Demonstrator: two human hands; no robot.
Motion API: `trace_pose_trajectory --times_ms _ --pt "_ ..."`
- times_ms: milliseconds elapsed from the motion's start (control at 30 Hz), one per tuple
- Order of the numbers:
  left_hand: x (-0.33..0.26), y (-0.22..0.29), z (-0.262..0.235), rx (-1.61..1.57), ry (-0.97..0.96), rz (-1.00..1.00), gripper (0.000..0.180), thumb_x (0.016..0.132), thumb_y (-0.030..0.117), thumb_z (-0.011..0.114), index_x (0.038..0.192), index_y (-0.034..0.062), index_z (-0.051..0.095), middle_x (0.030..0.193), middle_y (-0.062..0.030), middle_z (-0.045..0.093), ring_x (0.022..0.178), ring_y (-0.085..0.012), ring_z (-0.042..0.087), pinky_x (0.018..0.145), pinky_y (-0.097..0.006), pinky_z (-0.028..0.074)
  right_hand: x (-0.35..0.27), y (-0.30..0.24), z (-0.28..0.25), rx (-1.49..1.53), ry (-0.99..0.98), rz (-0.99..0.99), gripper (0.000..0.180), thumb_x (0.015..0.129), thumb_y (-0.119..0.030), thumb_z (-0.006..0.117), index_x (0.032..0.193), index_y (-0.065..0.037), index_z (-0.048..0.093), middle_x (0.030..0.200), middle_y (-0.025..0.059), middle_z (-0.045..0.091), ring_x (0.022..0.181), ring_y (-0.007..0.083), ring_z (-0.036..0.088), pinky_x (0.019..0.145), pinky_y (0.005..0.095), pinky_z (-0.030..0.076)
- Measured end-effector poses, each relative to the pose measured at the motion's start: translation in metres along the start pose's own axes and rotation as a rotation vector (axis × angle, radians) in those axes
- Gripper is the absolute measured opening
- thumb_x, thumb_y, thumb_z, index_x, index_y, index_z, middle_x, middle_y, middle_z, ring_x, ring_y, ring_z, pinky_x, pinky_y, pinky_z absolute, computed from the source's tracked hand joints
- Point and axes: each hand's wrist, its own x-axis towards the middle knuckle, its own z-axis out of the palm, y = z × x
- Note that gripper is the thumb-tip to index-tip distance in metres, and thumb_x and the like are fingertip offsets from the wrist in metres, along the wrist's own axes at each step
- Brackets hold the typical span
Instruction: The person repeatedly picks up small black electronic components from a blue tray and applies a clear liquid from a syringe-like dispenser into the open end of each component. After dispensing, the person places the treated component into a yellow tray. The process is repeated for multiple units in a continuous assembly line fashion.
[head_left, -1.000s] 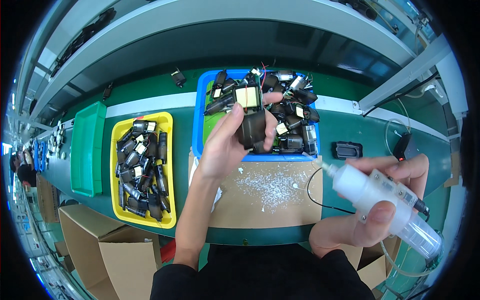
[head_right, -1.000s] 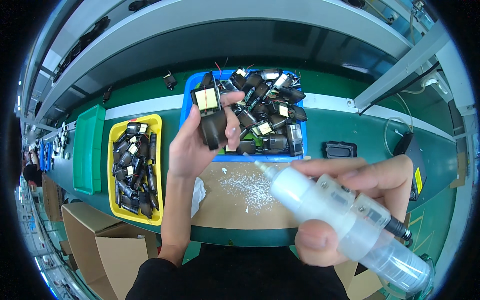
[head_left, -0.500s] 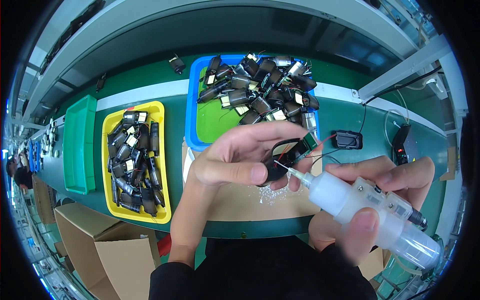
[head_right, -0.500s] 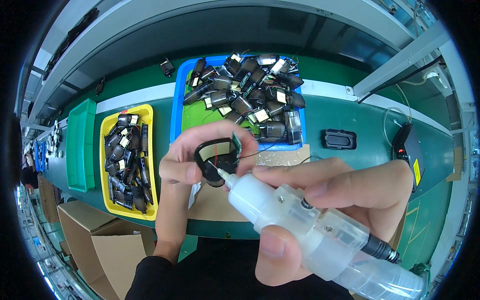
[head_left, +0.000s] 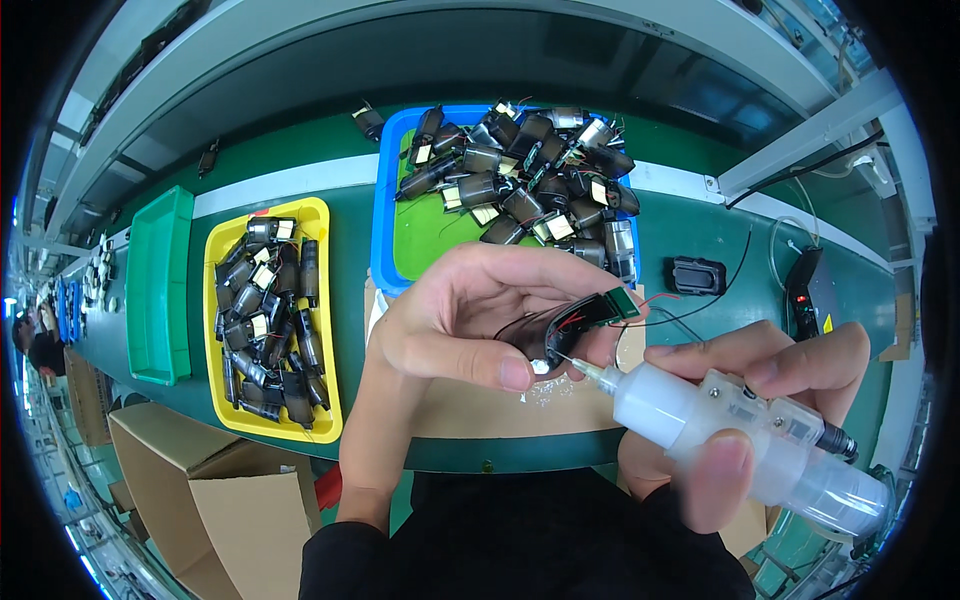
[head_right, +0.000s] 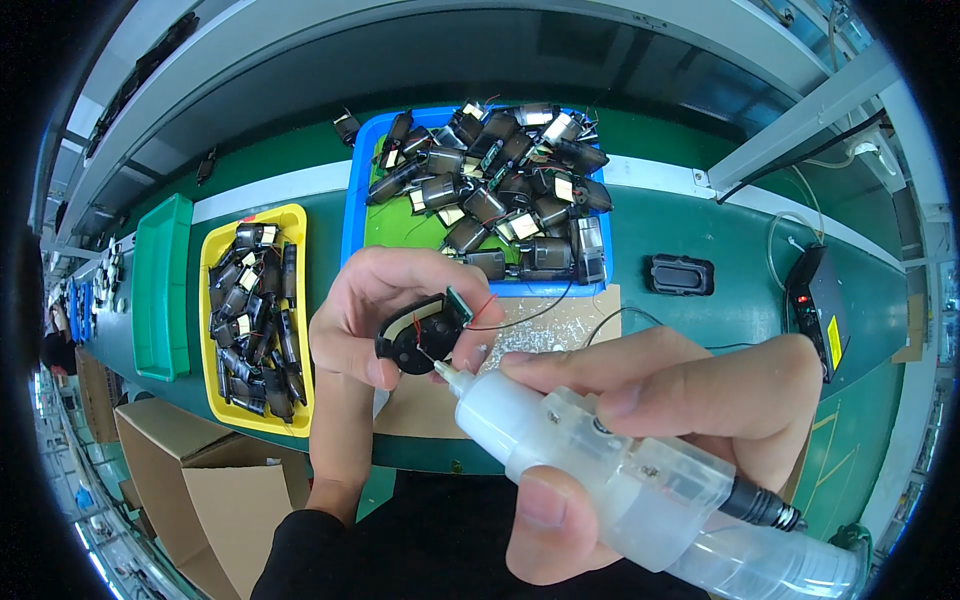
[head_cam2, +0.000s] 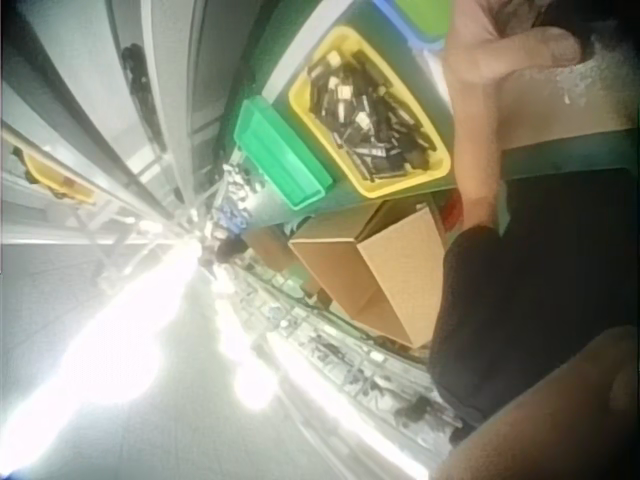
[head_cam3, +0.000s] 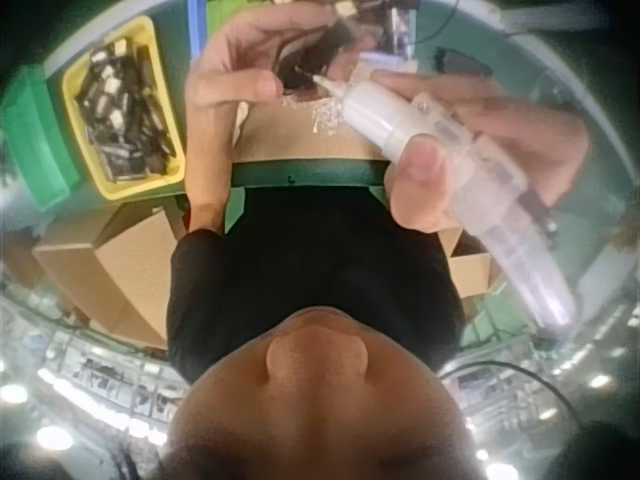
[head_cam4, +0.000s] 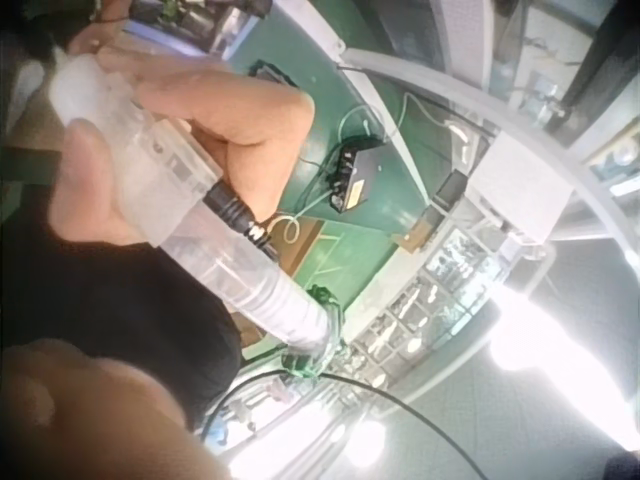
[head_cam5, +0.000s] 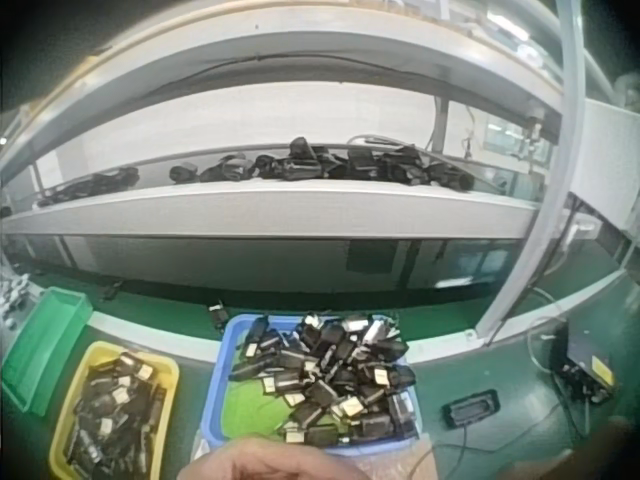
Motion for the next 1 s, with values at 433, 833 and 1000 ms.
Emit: trace_pose_trajectory --times_ms 433,833,1000 --pt "0.004 0.001 -0.019 -0.079 -0.403 0.043 0.062 0.069 -0.012 0.063 0.125 -0.0136 0.037 0.128 -0.0262 0.043 0.116 -0.0271 0.047 0.093 -0.033 0.041 0.003 0.004 -0.004 -0.033 -0.081 -0.093 0.049 0.071 -0.025 0.066 0.085 0.000 0.025 0.074 0.0166 0.059 0.052 0.0102 0.050 0.052 0.0189 0.043" --pt "0.003 0.002 -0.010 -0.015 -0.268 0.023 0.060 0.064 -0.002 0.070 0.117 -0.0145 0.043 0.114 -0.0235 0.051 0.094 -0.0229 0.055 0.079 -0.030 0.044 0.002 0.004 -0.006 -0.057 -0.113 -0.097 0.048 0.070 -0.019 0.066 0.084 0.001 0.025 0.072 0.0181 0.059 0.053 0.0105 0.053 0.051 0.0181 0.044" --pt "0.002 0.006 -0.013 0.041 -0.305 0.011 0.059 0.065 -0.002 0.071 0.116 -0.0136 0.044 0.108 -0.0214 0.053 0.093 -0.0215 0.054 0.077 -0.029 0.044 0.004 0.003 -0.008 -0.095 -0.172 -0.163 0.047 0.070 -0.017 0.065 0.084 0.001 0.025 0.072 0.0194 0.059 0.055 0.0122 0.056 0.053 0.0183 0.046"
